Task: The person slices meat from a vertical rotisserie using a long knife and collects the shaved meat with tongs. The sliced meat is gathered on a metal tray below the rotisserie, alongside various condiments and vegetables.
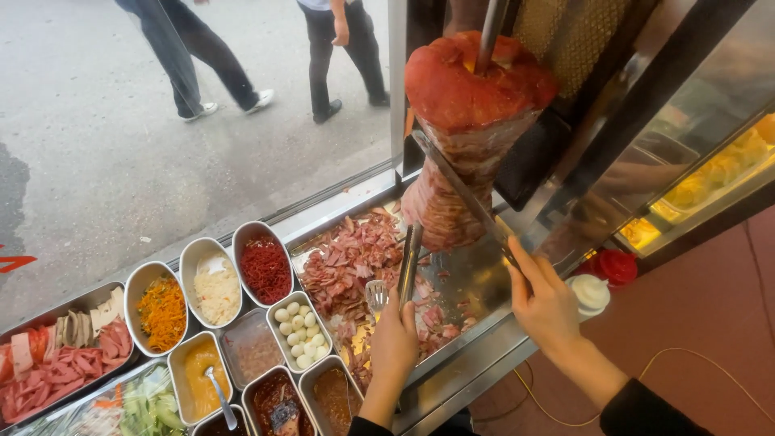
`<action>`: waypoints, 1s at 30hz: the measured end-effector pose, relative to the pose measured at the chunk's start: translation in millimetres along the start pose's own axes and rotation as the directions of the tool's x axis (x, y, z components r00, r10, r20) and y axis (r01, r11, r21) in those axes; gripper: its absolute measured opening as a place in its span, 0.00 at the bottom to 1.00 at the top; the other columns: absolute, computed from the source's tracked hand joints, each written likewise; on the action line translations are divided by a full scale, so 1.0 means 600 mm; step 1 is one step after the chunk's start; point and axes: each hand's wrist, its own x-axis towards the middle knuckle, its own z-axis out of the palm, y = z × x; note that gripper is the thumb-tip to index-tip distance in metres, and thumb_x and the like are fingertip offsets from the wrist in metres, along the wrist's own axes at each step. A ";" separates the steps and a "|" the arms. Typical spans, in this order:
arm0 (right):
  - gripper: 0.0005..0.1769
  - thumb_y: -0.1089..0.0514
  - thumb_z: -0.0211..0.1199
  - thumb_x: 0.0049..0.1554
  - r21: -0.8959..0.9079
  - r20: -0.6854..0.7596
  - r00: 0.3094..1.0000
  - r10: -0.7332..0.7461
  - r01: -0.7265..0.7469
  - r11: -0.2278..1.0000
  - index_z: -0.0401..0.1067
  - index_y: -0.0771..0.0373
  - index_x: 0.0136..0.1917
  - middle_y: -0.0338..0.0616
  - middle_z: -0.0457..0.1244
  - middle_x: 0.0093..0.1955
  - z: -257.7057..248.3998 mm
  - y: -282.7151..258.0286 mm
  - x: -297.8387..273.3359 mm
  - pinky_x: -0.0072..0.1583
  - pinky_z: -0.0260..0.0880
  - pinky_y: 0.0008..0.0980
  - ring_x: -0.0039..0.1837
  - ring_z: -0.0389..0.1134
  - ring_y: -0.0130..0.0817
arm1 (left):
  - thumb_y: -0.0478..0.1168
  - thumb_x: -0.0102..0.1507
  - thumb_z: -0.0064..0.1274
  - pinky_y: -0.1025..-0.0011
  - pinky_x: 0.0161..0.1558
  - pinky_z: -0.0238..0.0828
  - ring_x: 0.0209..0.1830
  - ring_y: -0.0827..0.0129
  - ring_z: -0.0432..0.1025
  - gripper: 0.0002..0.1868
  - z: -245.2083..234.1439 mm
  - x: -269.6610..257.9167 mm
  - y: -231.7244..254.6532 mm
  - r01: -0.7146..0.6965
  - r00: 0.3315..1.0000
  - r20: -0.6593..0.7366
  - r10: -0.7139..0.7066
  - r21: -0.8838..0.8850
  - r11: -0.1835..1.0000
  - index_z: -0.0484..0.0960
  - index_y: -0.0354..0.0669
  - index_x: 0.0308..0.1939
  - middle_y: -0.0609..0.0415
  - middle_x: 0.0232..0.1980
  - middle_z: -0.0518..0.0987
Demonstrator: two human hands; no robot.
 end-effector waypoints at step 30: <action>0.33 0.55 0.56 0.64 0.169 0.230 0.937 0.263 -0.304 0.938 0.61 0.42 0.81 0.39 0.64 0.77 0.023 -0.025 -0.043 0.71 0.70 0.44 0.77 0.64 0.42 | 0.54 0.74 0.32 0.60 0.36 0.68 0.38 0.59 0.76 0.32 0.014 0.013 -0.007 0.030 1.000 0.000 -0.030 -0.031 0.999 0.57 0.51 0.82 0.52 0.48 0.83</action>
